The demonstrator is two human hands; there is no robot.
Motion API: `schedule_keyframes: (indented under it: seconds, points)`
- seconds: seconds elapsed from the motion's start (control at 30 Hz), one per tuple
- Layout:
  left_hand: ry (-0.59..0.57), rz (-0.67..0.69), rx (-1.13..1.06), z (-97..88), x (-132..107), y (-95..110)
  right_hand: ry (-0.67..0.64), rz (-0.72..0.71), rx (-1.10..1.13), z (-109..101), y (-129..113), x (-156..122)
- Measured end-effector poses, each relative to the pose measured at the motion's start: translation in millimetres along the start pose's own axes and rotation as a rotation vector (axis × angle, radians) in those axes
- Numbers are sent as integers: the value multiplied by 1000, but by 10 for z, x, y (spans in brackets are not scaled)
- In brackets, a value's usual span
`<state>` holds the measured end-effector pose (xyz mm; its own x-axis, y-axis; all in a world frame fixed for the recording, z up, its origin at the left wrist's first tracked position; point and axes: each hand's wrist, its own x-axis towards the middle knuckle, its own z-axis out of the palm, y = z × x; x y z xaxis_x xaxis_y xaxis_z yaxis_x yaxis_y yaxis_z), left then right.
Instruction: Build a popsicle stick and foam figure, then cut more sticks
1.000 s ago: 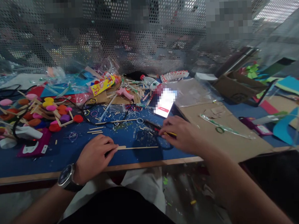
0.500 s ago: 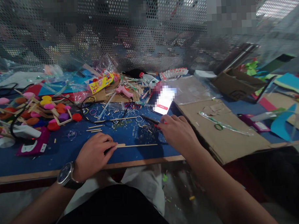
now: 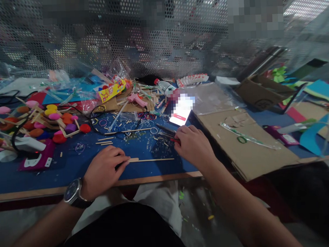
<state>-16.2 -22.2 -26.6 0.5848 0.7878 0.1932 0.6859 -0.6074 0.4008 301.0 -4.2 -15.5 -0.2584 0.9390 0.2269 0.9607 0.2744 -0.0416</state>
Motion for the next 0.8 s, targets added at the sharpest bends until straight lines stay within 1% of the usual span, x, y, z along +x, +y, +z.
schedule_keyframes:
  seconds: [0.13,0.23,0.33,0.47,0.57,0.63,0.67,0.7,0.73,0.8]
  points:
    - [37,26,3,12,-2,-2,82,15,181,46,30,-3]
    - [52,32,17,16,1,2,137,62,318,52,38,-23]
    - [50,34,26,14,6,3,178,153,485,22,44,-35]
    - [61,45,23,19,9,-1,252,281,794,-53,46,-60]
    - [75,47,8,34,7,-2,295,324,968,-123,-45,-141]
    - [82,46,-4,43,7,-1,272,339,1076,-171,-183,-220]
    - [82,44,-10,46,9,0,235,340,1121,-193,-271,-258]
    - [79,43,-15,49,11,0,182,327,1188,-213,-366,-289]
    - [74,42,-18,51,13,0,104,313,1202,-227,-462,-311]
    - [65,44,-17,54,19,-2,-52,232,1065,-236,-640,-325]
